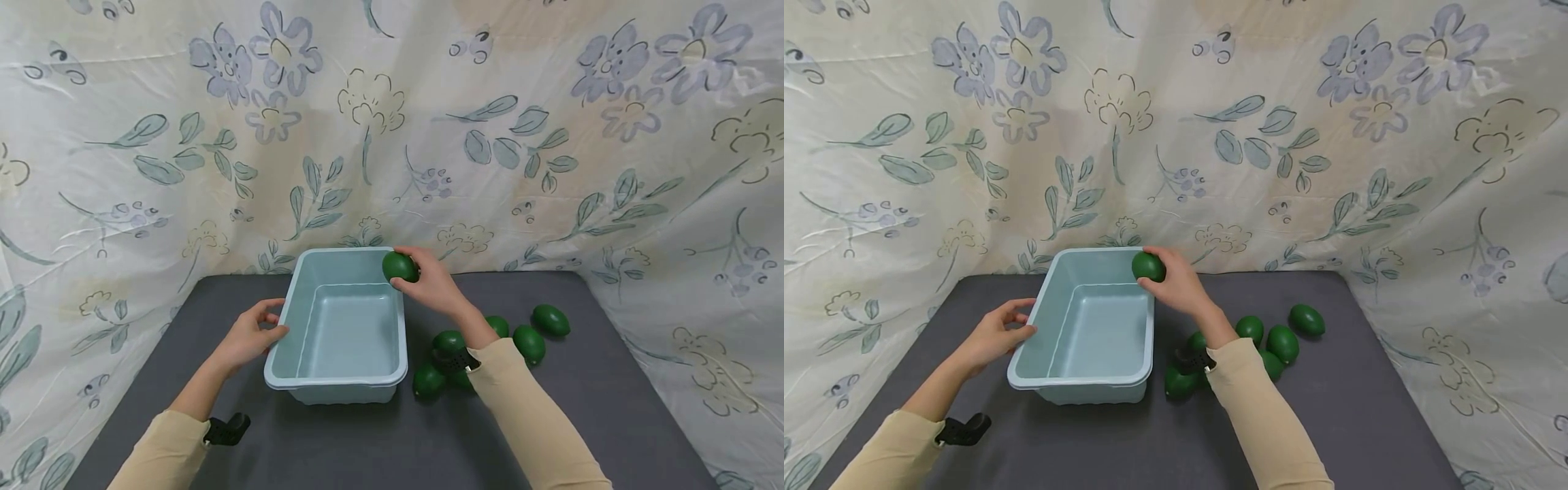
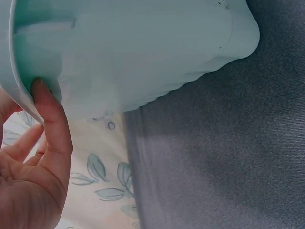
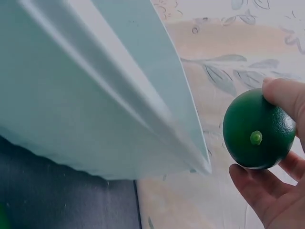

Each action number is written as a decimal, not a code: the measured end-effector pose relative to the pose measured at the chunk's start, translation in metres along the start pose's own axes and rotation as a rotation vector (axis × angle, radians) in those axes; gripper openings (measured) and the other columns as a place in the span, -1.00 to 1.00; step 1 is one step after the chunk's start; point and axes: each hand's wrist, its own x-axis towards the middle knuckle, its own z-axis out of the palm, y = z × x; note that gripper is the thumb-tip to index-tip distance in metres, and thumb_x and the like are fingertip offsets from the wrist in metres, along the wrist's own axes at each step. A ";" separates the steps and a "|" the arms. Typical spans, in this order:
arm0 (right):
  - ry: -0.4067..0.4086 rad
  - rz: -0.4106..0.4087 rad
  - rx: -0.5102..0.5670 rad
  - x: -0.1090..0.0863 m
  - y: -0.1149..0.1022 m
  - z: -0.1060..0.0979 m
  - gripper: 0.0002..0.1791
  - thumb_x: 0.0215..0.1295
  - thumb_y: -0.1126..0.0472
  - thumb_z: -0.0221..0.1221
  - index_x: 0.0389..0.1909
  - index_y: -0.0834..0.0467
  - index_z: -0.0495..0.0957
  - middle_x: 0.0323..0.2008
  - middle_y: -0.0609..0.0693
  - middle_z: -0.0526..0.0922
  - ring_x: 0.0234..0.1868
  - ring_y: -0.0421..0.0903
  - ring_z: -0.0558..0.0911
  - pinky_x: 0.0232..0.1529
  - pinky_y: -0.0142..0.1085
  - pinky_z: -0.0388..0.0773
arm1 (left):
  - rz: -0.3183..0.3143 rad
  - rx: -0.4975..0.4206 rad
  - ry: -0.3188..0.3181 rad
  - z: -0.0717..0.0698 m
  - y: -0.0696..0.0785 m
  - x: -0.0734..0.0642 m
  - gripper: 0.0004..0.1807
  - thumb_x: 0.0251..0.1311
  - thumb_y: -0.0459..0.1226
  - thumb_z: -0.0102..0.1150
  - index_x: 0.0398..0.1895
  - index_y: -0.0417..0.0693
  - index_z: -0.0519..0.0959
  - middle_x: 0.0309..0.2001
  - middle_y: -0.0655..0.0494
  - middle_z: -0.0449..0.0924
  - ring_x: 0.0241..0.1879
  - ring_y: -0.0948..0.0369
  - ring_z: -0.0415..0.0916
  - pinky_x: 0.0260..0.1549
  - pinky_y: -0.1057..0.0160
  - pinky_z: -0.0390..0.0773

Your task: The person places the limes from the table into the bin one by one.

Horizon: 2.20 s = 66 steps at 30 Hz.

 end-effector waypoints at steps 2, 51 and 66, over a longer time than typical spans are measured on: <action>-0.007 -0.008 0.006 0.003 -0.002 0.004 -0.36 0.15 0.16 0.24 0.26 0.17 0.29 0.16 0.11 0.37 -0.01 -0.01 0.45 -0.15 -0.15 0.49 | -0.006 -0.001 0.002 0.000 0.000 0.000 -0.34 0.20 -0.30 0.11 0.35 -0.15 0.11 -0.14 -0.18 0.43 -0.40 0.15 0.54 -0.51 0.19 0.53; -0.097 -0.046 -0.009 0.005 -0.026 0.034 -0.37 0.21 0.10 0.20 0.30 0.04 0.26 0.27 -0.01 0.32 0.27 -0.04 0.31 0.16 -0.10 0.33 | -0.017 0.012 0.003 0.001 0.001 0.002 -0.33 0.20 -0.31 0.10 0.35 -0.17 0.09 -0.11 -0.21 0.43 -0.39 0.14 0.51 -0.52 0.19 0.52; 0.041 -0.033 -0.017 -0.024 -0.001 0.011 -0.48 0.19 0.14 0.21 0.19 0.02 0.38 0.17 -0.01 0.42 0.15 -0.02 0.43 0.04 -0.08 0.45 | -0.018 0.018 0.006 0.001 0.000 0.002 -0.33 0.21 -0.29 0.10 0.35 -0.16 0.09 -0.11 -0.21 0.43 -0.38 0.15 0.51 -0.50 0.18 0.53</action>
